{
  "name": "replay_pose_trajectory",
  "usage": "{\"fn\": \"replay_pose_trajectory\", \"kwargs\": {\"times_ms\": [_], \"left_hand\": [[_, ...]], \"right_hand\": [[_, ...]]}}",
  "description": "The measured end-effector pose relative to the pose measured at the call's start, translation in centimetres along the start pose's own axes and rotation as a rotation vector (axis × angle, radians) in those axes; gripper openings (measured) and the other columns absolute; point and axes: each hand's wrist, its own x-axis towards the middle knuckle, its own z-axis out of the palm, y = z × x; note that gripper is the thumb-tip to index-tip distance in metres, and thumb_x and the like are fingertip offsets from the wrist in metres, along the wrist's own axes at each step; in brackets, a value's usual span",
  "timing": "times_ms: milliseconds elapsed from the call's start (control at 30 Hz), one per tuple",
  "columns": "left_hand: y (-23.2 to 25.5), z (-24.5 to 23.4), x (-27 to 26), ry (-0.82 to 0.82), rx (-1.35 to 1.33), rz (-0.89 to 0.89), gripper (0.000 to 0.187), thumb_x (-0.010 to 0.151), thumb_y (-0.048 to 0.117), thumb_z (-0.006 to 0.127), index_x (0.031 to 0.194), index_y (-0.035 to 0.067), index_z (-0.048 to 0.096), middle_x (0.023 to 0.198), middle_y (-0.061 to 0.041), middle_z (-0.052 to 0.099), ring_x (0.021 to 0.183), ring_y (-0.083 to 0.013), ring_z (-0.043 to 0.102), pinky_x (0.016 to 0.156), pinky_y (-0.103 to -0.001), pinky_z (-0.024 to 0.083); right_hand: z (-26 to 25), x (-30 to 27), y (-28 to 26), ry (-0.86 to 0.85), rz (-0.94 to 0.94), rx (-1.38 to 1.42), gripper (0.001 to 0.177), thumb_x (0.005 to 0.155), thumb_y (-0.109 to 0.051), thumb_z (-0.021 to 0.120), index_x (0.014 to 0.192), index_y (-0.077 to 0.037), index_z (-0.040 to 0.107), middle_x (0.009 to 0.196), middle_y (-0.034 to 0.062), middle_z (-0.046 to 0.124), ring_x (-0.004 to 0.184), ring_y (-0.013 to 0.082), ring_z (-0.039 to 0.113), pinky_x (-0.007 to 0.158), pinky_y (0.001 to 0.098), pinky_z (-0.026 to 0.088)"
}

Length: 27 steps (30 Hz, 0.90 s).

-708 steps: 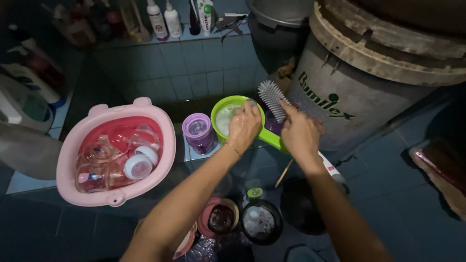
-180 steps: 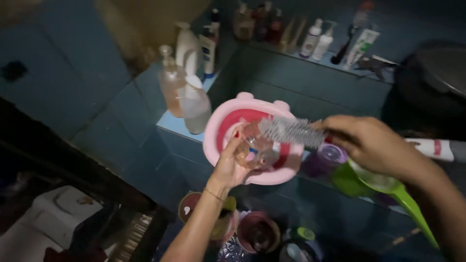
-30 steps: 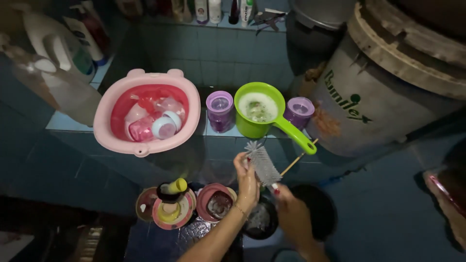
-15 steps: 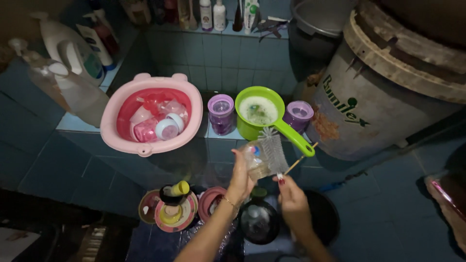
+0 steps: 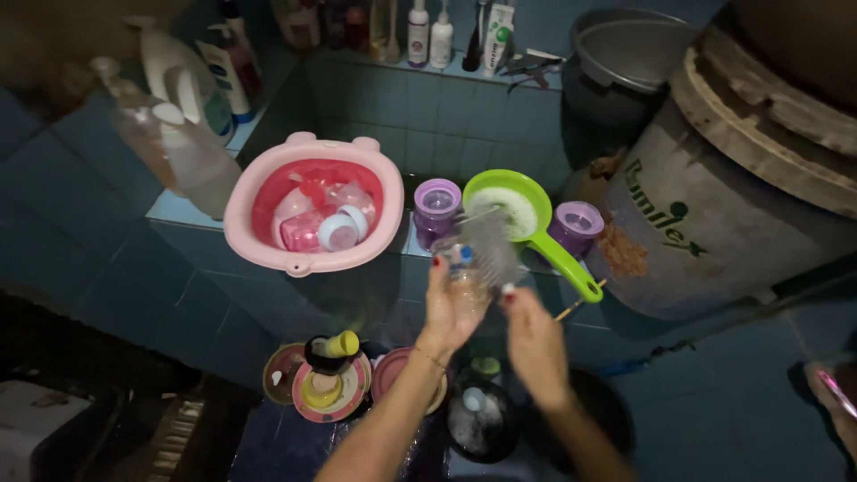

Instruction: Wash baby bottles and pump components using a brush and soapy water in a basin.

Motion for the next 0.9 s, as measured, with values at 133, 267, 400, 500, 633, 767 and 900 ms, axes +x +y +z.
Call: {"fn": "replay_pose_trajectory", "kwargs": {"times_ms": [133,267,400,500,633,767,900], "left_hand": [[2.3,1.7,-0.9,-0.091,0.347,0.135,0.039,0.099,0.026,0.080,0.124,0.002,0.062,0.108,-0.007,0.068,0.095,-0.0193,0.064,0.083,-0.035,0.054],[5.9,9.3,-3.4,0.018,1.435,0.309,0.060,0.068,0.018,0.084,0.120,0.001,0.060,0.106,-0.012,0.071,0.096,-0.0214,0.069,0.088,-0.036,0.057],[7.5,8.9,-3.9,-0.341,2.052,0.732,0.065,0.067,0.016,0.090,0.126,0.010,0.064,0.123,-0.017,0.072,0.118,-0.0295,0.066,0.104,-0.039,0.051],[7.3,12.4,-5.3,0.052,1.850,0.457,0.088,0.062,0.018,0.086,0.139,0.006,0.045,0.117,-0.018,0.068,0.107,-0.0257,0.067,0.093,-0.036,0.053],[8.3,10.0,-3.3,0.237,1.342,0.648,0.078,0.084,0.022,0.080,0.148,0.014,0.035,0.126,-0.013,0.064,0.113,-0.0237,0.064,0.095,-0.035,0.055],[9.1,9.4,-1.0,0.409,0.468,0.678,0.054,0.088,0.018,0.071,0.132,0.017,0.042,0.117,-0.010,0.063,0.103,-0.0247,0.067,0.081,-0.040,0.060],[6.3,7.8,-0.8,0.533,0.865,0.675,0.051,0.090,0.005,0.076,0.128,0.008,0.043,0.114,-0.014,0.060,0.097,-0.0253,0.062,0.075,-0.041,0.055]], "right_hand": [[-0.8,-0.5,-0.8,0.065,-0.012,-0.006,0.023,0.103,-0.025,0.051,0.108,-0.010,0.066,0.075,0.0194,0.066,0.061,0.0309,0.069,0.057,0.0434,0.051],[-3.6,-0.5,-5.8,-0.075,-0.015,-0.420,0.021,0.098,-0.033,0.052,0.106,-0.019,0.066,0.076,0.0204,0.069,0.071,0.0419,0.069,0.061,0.0531,0.051],[-4.2,-0.5,-7.6,-0.207,-0.102,-0.643,0.023,0.096,-0.036,0.051,0.108,-0.023,0.064,0.077,0.0183,0.072,0.073,0.0441,0.069,0.063,0.0562,0.053],[-3.6,0.9,-6.6,-0.193,-0.091,-0.621,0.025,0.099,-0.036,0.048,0.112,-0.022,0.064,0.078,0.0197,0.072,0.075,0.0446,0.069,0.065,0.0563,0.053],[-2.6,0.9,-4.4,-0.151,0.145,-0.435,0.027,0.104,-0.036,0.043,0.111,-0.020,0.064,0.080,0.0208,0.070,0.076,0.0427,0.068,0.067,0.0556,0.053],[0.7,-0.5,-2.9,-0.201,0.101,-0.326,0.029,0.102,-0.036,0.045,0.105,-0.016,0.066,0.084,0.0215,0.071,0.081,0.0437,0.068,0.067,0.0539,0.052],[3.0,1.0,-7.6,-0.201,0.005,-0.570,0.027,0.103,-0.033,0.045,0.110,-0.015,0.065,0.084,0.0218,0.071,0.081,0.0450,0.068,0.070,0.0543,0.049]]}}
